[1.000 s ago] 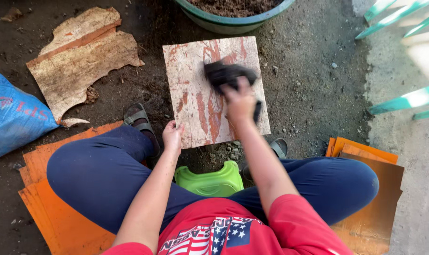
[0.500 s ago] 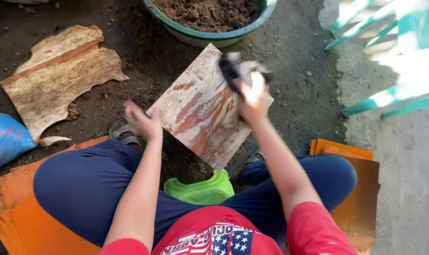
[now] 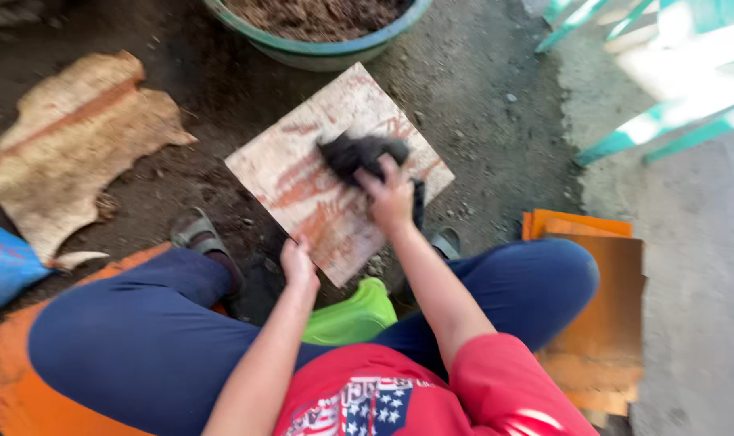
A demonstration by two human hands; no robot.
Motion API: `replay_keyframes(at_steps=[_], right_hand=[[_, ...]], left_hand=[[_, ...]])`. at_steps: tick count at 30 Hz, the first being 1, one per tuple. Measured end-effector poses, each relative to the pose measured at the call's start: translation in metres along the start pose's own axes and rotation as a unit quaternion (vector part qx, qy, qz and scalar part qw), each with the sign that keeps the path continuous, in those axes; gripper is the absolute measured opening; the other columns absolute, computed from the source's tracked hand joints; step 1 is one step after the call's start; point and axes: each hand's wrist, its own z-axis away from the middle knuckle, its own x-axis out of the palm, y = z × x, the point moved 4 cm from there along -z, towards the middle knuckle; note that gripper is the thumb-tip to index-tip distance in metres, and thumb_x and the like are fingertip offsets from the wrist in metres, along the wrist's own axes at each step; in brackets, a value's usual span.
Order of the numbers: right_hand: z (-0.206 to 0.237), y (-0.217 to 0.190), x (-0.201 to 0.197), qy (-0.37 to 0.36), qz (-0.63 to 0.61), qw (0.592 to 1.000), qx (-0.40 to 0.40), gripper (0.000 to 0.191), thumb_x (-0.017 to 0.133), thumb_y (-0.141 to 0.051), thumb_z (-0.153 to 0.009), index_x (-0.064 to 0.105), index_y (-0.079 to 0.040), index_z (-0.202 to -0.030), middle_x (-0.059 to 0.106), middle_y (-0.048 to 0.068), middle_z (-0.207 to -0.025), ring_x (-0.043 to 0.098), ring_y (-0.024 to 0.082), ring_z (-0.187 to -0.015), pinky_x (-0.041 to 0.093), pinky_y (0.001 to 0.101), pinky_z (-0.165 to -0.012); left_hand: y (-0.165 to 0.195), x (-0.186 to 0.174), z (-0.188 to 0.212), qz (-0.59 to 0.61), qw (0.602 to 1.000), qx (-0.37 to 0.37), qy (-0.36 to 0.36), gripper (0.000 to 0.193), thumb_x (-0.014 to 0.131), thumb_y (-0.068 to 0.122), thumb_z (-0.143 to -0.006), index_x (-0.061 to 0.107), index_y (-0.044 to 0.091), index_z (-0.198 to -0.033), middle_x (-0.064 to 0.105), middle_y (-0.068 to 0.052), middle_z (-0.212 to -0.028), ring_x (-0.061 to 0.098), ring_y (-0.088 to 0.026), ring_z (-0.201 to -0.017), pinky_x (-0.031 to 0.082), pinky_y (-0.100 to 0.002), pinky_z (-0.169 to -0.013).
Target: The person sits on a small stool and wipes orange square tiles with a dark cloth. They handle the tiles one at a time, wiping both sides and flipping them over before stacking them nearby.
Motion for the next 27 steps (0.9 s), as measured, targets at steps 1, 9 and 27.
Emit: replay_keyframes(at_steps=[1,9,27], right_hand=[[0.001,0.036,-0.007,-0.014,0.021,0.999,0.039,0.056,0.067,-0.007,-0.079,0.074,-0.035,-0.126,0.050,0.010,-0.146,0.058,0.044,-0.122,0.051,0.0514,-0.090],[-0.047,0.150,-0.069,0.047,0.077,0.967,0.239,0.049,0.071,-0.010,-0.079,0.074,-0.022,-0.126,0.053,0.023,-0.137,0.059,0.046,-0.108,0.050,0.0513,-0.093],[-0.107,-0.051,0.086,-0.066,0.047,0.997,0.004,0.041,0.068,-0.016,-0.083,0.075,-0.041,-0.115,0.046,0.010,-0.143,0.056,0.043,-0.105,0.051,0.0546,-0.084]], left_hand=[[0.011,0.002,-0.004,-0.007,1.000,0.009,-0.009,0.021,0.056,0.015,-0.104,0.069,0.002,-0.114,0.071,-0.007,-0.108,0.063,-0.015,-0.095,0.049,-0.032,-0.089],[0.096,-0.009,-0.052,-0.285,0.944,0.165,0.027,0.027,0.056,0.023,-0.103,0.063,0.000,-0.115,0.073,-0.013,-0.106,0.067,-0.022,-0.092,0.050,-0.037,-0.085],[0.095,-0.011,-0.044,-0.331,0.911,0.186,0.160,0.032,0.063,0.032,-0.102,0.066,0.000,-0.096,0.068,-0.013,-0.079,0.062,-0.025,-0.071,0.050,-0.038,-0.071]])
